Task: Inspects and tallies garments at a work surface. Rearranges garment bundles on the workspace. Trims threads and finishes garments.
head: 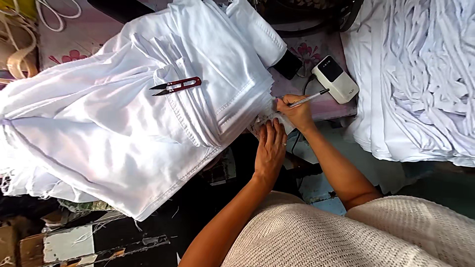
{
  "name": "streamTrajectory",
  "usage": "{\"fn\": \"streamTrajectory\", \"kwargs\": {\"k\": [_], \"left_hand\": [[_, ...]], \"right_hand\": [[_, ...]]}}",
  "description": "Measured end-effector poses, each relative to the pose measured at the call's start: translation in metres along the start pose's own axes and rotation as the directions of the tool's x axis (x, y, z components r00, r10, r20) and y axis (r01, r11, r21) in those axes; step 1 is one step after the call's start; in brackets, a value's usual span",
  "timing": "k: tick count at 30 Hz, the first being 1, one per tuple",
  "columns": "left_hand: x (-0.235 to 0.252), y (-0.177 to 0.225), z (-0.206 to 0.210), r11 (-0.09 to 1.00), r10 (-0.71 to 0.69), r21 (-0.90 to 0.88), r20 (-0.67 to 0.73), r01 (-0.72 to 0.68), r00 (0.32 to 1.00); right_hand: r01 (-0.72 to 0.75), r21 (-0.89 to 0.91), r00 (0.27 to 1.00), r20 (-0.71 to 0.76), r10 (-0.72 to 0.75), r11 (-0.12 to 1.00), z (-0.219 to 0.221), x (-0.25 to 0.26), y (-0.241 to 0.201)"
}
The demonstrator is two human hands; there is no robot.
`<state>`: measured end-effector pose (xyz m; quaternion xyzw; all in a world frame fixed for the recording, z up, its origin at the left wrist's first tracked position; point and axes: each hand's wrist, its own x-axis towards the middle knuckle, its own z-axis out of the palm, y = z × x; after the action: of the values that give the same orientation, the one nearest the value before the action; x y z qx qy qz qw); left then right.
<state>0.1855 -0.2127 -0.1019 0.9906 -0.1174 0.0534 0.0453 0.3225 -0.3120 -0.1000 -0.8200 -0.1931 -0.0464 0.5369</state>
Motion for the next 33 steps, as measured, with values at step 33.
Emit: {"fn": "streamTrajectory", "kwargs": {"k": [33], "left_hand": [[-0.02,0.014,0.0,0.986,-0.121,-0.124,-0.093,0.109,0.988]], "right_hand": [[-0.144,0.372,0.97,-0.13,0.204,0.917,-0.006,-0.001,-0.001]]}}
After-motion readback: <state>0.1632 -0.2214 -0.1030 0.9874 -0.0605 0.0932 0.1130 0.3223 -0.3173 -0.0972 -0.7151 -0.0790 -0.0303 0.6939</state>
